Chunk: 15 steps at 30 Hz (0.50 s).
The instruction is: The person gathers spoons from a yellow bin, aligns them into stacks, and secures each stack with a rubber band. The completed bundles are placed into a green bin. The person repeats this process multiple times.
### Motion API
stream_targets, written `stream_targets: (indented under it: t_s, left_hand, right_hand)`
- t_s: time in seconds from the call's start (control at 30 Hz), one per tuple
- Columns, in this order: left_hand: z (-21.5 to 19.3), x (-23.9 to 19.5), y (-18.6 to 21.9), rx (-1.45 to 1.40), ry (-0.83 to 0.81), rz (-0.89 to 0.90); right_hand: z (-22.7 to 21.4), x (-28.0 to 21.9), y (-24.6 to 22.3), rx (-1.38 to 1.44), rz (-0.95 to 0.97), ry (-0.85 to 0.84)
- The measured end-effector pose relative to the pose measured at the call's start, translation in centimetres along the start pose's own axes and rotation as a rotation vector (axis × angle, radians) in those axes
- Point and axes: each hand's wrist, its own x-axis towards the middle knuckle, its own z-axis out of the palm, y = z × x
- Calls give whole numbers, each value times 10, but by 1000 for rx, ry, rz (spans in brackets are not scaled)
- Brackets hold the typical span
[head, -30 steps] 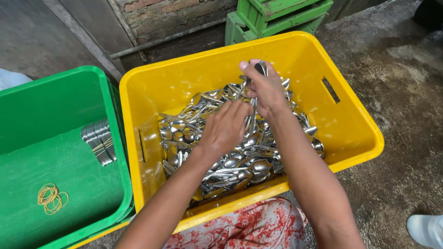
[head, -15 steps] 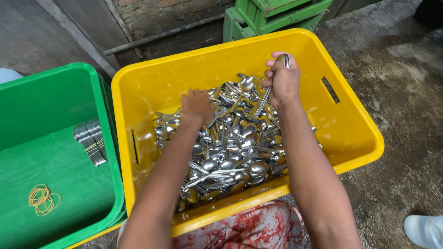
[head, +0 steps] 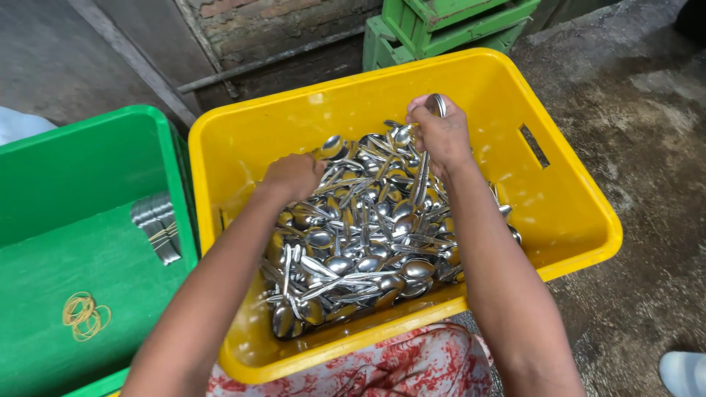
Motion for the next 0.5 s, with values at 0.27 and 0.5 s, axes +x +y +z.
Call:
stream_targets:
  t_s: [0.27,0.5]
  left_hand:
    - [-17,-74,21,-999,164,243]
    - [15,-59,64,-1241,165,367]
  right_hand:
    - [23,-23,2,-65,138,-317]
    - [39,-54,-18,13,60,-280]
